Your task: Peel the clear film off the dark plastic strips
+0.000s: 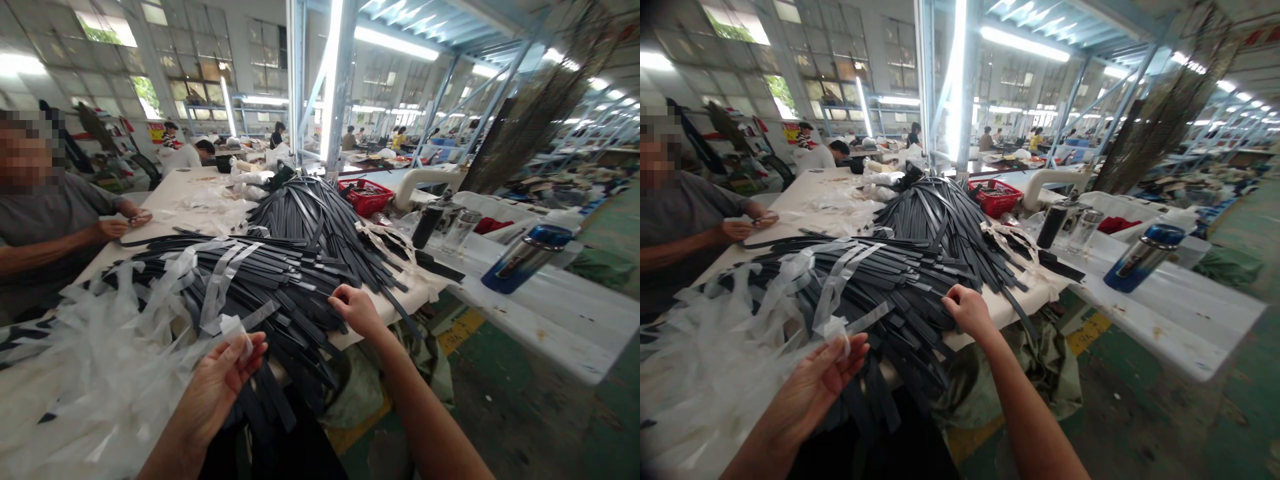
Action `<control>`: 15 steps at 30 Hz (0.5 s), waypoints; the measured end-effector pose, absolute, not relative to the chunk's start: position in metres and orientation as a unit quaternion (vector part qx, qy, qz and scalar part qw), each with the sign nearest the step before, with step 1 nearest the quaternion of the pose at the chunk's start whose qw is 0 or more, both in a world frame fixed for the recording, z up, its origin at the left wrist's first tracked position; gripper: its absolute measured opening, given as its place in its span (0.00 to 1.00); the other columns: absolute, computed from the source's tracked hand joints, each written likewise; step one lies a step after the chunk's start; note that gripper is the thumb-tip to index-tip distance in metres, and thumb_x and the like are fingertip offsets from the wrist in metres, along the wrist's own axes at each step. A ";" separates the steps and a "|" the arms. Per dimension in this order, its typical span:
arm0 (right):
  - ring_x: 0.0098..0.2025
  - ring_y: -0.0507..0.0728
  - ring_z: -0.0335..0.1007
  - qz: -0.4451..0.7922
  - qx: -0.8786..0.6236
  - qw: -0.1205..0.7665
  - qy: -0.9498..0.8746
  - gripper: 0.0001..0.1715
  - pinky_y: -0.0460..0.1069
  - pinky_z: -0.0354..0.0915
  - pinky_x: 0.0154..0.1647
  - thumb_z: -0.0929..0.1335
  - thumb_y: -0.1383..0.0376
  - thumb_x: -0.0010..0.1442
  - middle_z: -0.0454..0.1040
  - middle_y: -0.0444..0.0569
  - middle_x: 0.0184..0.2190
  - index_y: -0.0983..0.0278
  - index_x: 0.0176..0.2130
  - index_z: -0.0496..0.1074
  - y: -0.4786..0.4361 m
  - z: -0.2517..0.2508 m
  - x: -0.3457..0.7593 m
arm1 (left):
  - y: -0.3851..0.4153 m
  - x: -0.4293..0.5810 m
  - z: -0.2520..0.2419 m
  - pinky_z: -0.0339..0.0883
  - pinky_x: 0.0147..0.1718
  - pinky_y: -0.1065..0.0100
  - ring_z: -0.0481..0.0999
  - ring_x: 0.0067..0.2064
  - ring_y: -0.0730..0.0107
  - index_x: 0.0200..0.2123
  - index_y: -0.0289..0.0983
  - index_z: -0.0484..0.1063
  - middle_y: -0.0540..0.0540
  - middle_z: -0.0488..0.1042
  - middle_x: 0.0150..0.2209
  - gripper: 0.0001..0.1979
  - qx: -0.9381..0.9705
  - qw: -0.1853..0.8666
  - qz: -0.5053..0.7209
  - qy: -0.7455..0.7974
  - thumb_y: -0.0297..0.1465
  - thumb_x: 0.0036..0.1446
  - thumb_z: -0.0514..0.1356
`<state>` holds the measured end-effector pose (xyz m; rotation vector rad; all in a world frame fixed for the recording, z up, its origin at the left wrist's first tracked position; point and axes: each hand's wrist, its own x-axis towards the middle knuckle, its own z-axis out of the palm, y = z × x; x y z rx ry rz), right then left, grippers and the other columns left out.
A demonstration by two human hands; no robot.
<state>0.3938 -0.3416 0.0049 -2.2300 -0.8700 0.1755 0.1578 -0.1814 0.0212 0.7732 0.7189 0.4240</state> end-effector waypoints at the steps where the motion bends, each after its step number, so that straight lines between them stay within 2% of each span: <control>1: 0.29 0.54 0.72 0.091 -0.857 0.384 -0.333 0.10 0.47 0.64 0.32 0.65 0.61 0.61 0.76 0.46 0.26 0.63 0.31 0.69 -0.348 0.007 0.389 | -0.188 0.162 0.019 0.77 0.34 0.70 0.81 0.37 0.64 0.29 0.34 0.80 0.42 0.82 0.38 0.12 0.370 0.850 0.181 0.330 0.31 0.41 0.75; 3: 0.24 0.52 0.71 0.166 -0.812 0.460 -0.317 0.11 0.46 0.64 0.26 0.64 0.58 0.61 0.75 0.45 0.25 0.63 0.32 0.66 -0.363 0.009 0.371 | -0.205 0.173 0.014 0.76 0.37 0.69 0.81 0.42 0.61 0.29 0.34 0.80 0.39 0.82 0.43 0.13 0.381 0.864 0.130 0.301 0.33 0.41 0.75; 6: 0.23 0.51 0.69 0.309 -0.703 0.579 -0.275 0.16 0.46 0.65 0.26 0.69 0.53 0.57 0.75 0.44 0.25 0.62 0.31 0.64 -0.391 0.009 0.333 | -0.230 0.196 0.006 0.74 0.40 0.68 0.79 0.47 0.58 0.33 0.33 0.80 0.36 0.80 0.47 0.15 0.400 0.880 0.056 0.249 0.36 0.44 0.74; 11: 0.24 0.51 0.68 0.471 -0.604 0.599 -0.233 0.24 0.46 0.63 0.28 0.74 0.49 0.54 0.74 0.46 0.25 0.62 0.31 0.61 -0.459 -0.006 0.280 | -0.237 0.227 0.006 0.73 0.40 0.69 0.79 0.43 0.63 0.36 0.34 0.81 0.39 0.80 0.44 0.16 0.401 0.883 0.069 0.236 0.37 0.45 0.74; 15: 0.26 0.53 0.65 0.465 -0.591 0.629 -0.199 0.27 0.48 0.60 0.29 0.72 0.42 0.53 0.71 0.47 0.24 0.61 0.31 0.65 -0.505 -0.008 0.265 | -0.236 0.219 0.007 0.70 0.30 0.75 0.78 0.34 0.69 0.32 0.32 0.81 0.40 0.80 0.35 0.16 0.464 0.860 0.002 0.214 0.39 0.45 0.73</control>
